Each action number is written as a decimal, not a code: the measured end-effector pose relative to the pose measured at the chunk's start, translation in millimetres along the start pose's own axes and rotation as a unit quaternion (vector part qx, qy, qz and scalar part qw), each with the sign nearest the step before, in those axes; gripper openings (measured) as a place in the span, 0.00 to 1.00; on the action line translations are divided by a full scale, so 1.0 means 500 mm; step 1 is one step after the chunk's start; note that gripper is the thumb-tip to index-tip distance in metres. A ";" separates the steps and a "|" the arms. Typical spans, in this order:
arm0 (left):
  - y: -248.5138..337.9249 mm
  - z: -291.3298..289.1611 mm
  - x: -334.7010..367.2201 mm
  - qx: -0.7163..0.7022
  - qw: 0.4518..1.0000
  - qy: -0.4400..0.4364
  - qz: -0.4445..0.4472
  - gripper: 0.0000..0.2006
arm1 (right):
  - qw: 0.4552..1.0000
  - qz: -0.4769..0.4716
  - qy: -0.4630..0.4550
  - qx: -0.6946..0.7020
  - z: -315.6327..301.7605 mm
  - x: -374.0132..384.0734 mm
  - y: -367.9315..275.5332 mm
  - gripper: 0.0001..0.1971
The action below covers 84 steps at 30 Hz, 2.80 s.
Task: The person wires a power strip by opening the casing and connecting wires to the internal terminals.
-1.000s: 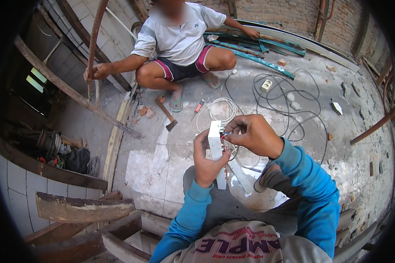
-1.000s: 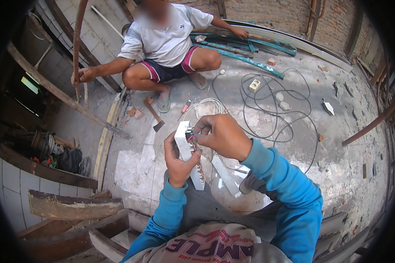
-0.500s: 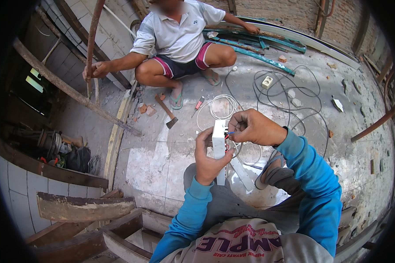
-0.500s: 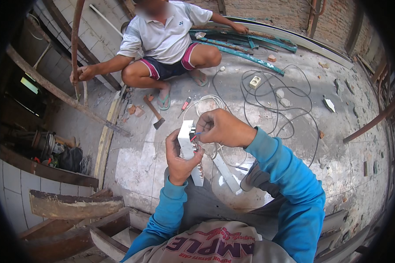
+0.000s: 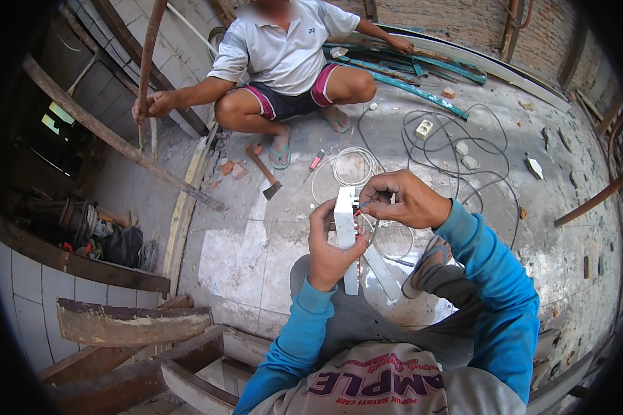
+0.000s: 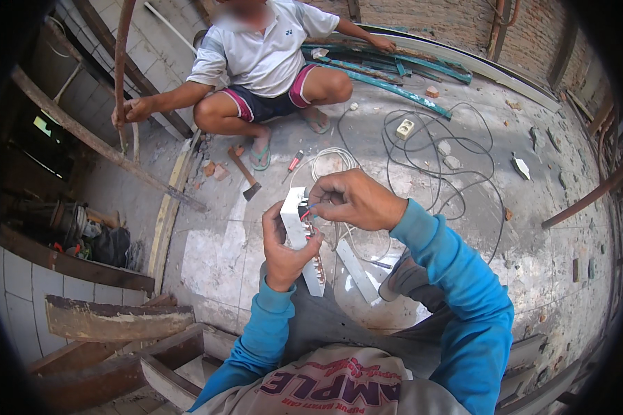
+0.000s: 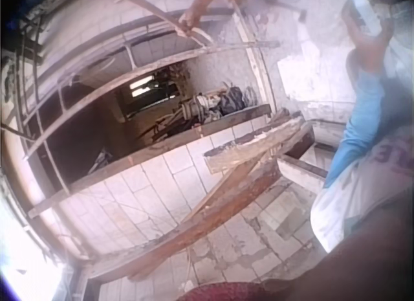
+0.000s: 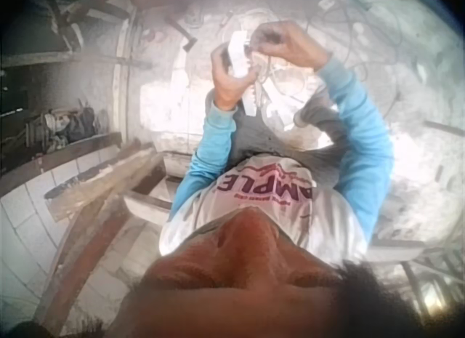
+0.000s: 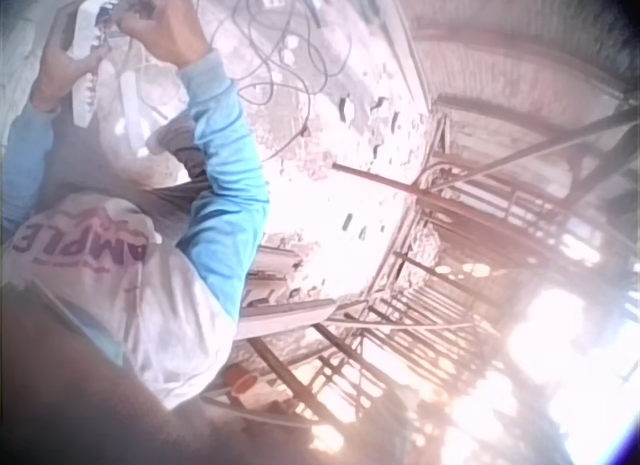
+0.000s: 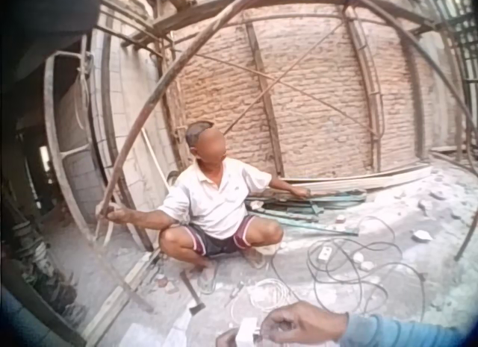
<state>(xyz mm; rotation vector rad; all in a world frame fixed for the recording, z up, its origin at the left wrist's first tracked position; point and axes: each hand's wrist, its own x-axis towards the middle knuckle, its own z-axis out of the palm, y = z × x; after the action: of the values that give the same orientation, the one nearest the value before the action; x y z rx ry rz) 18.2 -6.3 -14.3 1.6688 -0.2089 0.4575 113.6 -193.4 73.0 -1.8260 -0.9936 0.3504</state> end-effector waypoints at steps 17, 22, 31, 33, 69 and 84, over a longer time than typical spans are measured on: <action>0.003 0.014 -0.004 -0.011 0.999 0.021 -0.041 0.35 | 0.978 -0.016 0.175 -0.116 0.084 -0.007 0.028 0.08; -0.009 0.012 -0.004 -0.092 0.994 0.012 -0.065 0.35 | 0.986 0.015 0.165 0.010 0.085 -0.003 0.050 0.13; -0.007 0.007 -0.005 -0.160 0.981 -0.016 -0.107 0.33 | 0.956 0.162 0.031 0.244 0.047 -0.012 0.015 0.10; -0.011 0.004 -0.006 -0.136 0.986 -0.005 -0.094 0.33 | 0.973 0.119 0.055 0.191 0.056 -0.015 0.029 0.10; -0.015 -0.011 -0.003 -0.179 0.971 -0.047 -0.148 0.33 | 0.987 -0.029 0.137 -0.084 0.075 -0.016 0.040 0.09; 0.017 -0.012 0.004 -0.318 0.918 -0.077 -0.225 0.28 | 0.975 0.107 0.174 0.088 0.096 -0.012 0.050 0.15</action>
<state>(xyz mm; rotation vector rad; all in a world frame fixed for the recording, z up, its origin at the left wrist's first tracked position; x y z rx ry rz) 15.8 -1.6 -5.1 1.0576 -0.0681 -0.0972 91.8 -172.4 27.8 -1.7584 -0.5090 0.2282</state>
